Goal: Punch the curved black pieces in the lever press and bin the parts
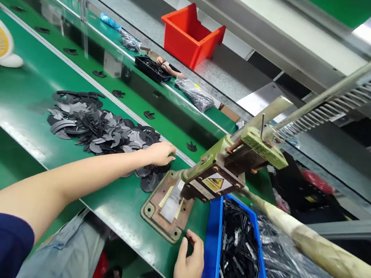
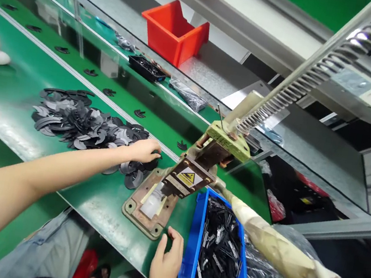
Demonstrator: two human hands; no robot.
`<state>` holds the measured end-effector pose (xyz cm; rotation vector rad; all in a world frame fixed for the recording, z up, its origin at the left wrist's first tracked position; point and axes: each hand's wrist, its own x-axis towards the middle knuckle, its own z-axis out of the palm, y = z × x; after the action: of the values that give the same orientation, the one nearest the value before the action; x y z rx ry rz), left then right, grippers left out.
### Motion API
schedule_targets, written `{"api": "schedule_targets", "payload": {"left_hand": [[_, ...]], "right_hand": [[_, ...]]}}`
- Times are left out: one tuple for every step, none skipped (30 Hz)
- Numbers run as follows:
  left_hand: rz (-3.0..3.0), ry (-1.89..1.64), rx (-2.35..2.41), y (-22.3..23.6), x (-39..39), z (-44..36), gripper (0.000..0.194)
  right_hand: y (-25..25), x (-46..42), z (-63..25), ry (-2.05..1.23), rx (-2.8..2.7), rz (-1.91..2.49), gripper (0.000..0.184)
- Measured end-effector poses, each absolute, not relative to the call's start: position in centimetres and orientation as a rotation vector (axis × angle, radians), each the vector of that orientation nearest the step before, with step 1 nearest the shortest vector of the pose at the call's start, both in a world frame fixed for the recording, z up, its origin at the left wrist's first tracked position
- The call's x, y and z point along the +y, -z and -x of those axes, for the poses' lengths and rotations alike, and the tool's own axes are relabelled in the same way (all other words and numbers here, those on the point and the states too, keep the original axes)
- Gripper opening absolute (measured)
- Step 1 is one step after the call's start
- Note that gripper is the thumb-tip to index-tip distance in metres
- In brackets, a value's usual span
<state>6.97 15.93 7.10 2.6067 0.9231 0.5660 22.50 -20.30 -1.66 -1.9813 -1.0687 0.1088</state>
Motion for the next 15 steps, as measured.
{"api": "schedule_targets", "payload": {"left_hand": [[-2.612, -0.567, 0.930, -7.1, 15.9, -6.5, 0.024], [-2.615, -0.570, 0.940, -7.1, 16.0, -6.2, 0.024], [-2.618, -0.573, 0.948, -7.1, 16.1, -6.2, 0.025], [-2.619, -0.575, 0.952, -7.2, 16.3, -6.3, 0.025], [-2.621, -0.574, 0.949, -7.2, 16.4, -6.6, 0.025], [-2.621, -0.572, 0.938, -7.3, 16.5, -7.0, 0.024], [-2.620, -0.570, 0.924, -7.4, 16.6, -7.4, 0.023], [-2.615, -0.575, 0.908, -7.5, 16.5, -7.9, 0.022], [-2.607, -0.588, 0.893, -7.6, 16.2, -8.3, 0.021], [-2.597, -0.607, 0.879, -7.7, 15.8, -8.5, 0.021], [-2.585, -0.627, 0.873, -7.7, 15.2, -8.6, 0.022], [-2.561, -0.662, 0.871, -7.7, 14.4, -8.3, 0.024], [-2.523, -0.713, 0.865, -7.6, 13.4, -7.8, 0.025], [-2.479, -0.769, 0.856, -7.4, 12.1, -7.0, 0.027], [-2.396, -0.866, 0.826, -7.0, 10.6, -5.9, 0.026]], "right_hand": [[1.6, -20.3, -22.4, -0.113, -1.082, 1.980, 0.049], [1.6, -20.3, -22.4, -0.114, -1.091, 1.978, 0.048], [1.7, -20.4, -22.4, -0.111, -1.095, 1.978, 0.048], [1.7, -20.4, -22.4, -0.103, -1.093, 1.980, 0.048], [1.8, -20.4, -22.5, -0.089, -1.091, 1.981, 0.047], [1.9, -20.4, -22.5, -0.072, -1.090, 1.981, 0.046], [1.9, -20.4, -22.4, -0.051, -1.092, 1.976, 0.045], [1.9, -20.4, -22.2, -0.029, -1.102, 1.964, 0.043], [1.7, -20.5, -22.0, -0.007, -1.120, 1.945, 0.041], [1.3, -20.6, -21.7, 0.009, -1.150, 1.919, 0.039], [0.8, -20.9, -21.4, 0.016, -1.194, 1.890, 0.035], [0.1, -21.3, -21.3, 0.017, -1.253, 1.859, 0.031], [-0.9, -21.9, -21.3, 0.029, -1.318, 1.822, 0.026], [-1.9, -22.6, -21.5, 0.058, -1.378, 1.781, 0.021], [-3.1, -23.4, -22.1, 0.102, -1.421, 1.753, 0.019]]}}
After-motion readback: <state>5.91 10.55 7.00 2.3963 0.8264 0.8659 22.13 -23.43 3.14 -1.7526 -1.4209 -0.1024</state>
